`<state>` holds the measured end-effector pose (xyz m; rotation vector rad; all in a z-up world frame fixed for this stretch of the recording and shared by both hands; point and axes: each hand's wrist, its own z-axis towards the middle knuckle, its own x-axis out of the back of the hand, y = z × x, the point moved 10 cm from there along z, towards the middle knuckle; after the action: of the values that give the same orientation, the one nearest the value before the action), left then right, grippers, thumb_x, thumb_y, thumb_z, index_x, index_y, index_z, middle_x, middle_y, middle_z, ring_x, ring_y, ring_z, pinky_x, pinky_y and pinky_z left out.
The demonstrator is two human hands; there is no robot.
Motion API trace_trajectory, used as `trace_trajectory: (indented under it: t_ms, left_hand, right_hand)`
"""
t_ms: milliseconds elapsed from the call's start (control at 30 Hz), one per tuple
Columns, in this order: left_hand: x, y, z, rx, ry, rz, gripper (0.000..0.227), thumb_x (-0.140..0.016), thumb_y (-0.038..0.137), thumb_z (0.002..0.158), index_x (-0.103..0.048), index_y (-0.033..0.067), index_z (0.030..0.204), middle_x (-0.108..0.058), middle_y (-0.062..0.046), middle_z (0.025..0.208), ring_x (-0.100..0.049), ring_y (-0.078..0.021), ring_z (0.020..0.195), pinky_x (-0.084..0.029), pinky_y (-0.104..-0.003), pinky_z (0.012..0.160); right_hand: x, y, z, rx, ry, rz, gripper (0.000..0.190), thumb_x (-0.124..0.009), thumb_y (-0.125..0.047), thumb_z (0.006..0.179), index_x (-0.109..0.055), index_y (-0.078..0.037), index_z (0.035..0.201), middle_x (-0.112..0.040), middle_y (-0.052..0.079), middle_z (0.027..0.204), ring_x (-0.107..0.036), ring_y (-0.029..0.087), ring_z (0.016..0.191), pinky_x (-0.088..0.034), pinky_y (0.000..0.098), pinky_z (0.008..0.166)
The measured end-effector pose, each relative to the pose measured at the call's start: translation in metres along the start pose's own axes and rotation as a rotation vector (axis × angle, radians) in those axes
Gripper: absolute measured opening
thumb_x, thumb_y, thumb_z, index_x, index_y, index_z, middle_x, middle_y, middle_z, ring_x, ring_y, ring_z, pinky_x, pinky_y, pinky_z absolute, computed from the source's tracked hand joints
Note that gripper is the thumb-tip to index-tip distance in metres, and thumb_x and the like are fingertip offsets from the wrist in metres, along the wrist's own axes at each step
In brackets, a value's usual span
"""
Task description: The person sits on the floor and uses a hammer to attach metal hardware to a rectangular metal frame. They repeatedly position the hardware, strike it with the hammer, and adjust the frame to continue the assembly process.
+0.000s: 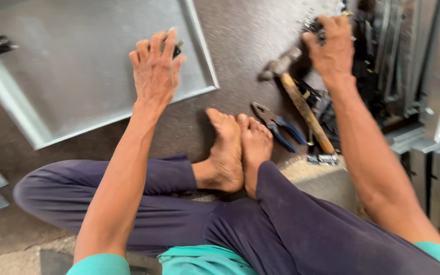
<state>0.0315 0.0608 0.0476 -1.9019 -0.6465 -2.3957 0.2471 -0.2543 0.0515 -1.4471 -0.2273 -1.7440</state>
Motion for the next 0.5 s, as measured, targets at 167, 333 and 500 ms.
trace_trajectory:
  t_ms: [167,333,500]
  left_hand:
    - [-0.003,-0.044,-0.030,0.189,0.106,-0.295,0.053,-0.087,0.014,0.090,-0.064,0.0152,0.138,-0.058,-0.008,0.122,-0.059,-0.0242,0.108,-0.056,-0.035,0.093]
    - [-0.006,-0.060,-0.074,0.419,0.161,-0.620,0.060,-0.082,0.003,0.080,-0.061,0.0057,0.136,-0.054,-0.010,0.123,-0.063,-0.0152,0.084,-0.061,-0.026,0.068]
    - [-0.010,-0.047,-0.069,0.331,0.134,-0.541,0.031,-0.083,-0.001,0.084,-0.074,0.0088,0.112,-0.065,-0.004,0.104,-0.063,-0.0146,0.078,-0.057,-0.027,0.064]
  right_hand:
    - [-0.031,0.057,-0.011,-0.179,-0.232,0.015,0.010,-0.079,-0.009,0.107,-0.077,-0.005,0.115,-0.069,0.011,0.102,-0.066,0.025,0.086,-0.053,0.0403,0.079]
    - [-0.045,0.071,-0.031,-0.137,-0.274,-0.129,0.017,-0.073,-0.009,0.110,-0.070,-0.001,0.095,-0.064,0.011,0.094,-0.060,0.026,0.083,-0.052,0.0419,0.075]
    - [-0.025,0.061,-0.022,-0.120,-0.049,0.035,0.009,-0.063,-0.002,0.112,-0.065,0.000,0.103,-0.065,0.010,0.103,-0.063,0.021,0.092,-0.056,0.0354,0.078]
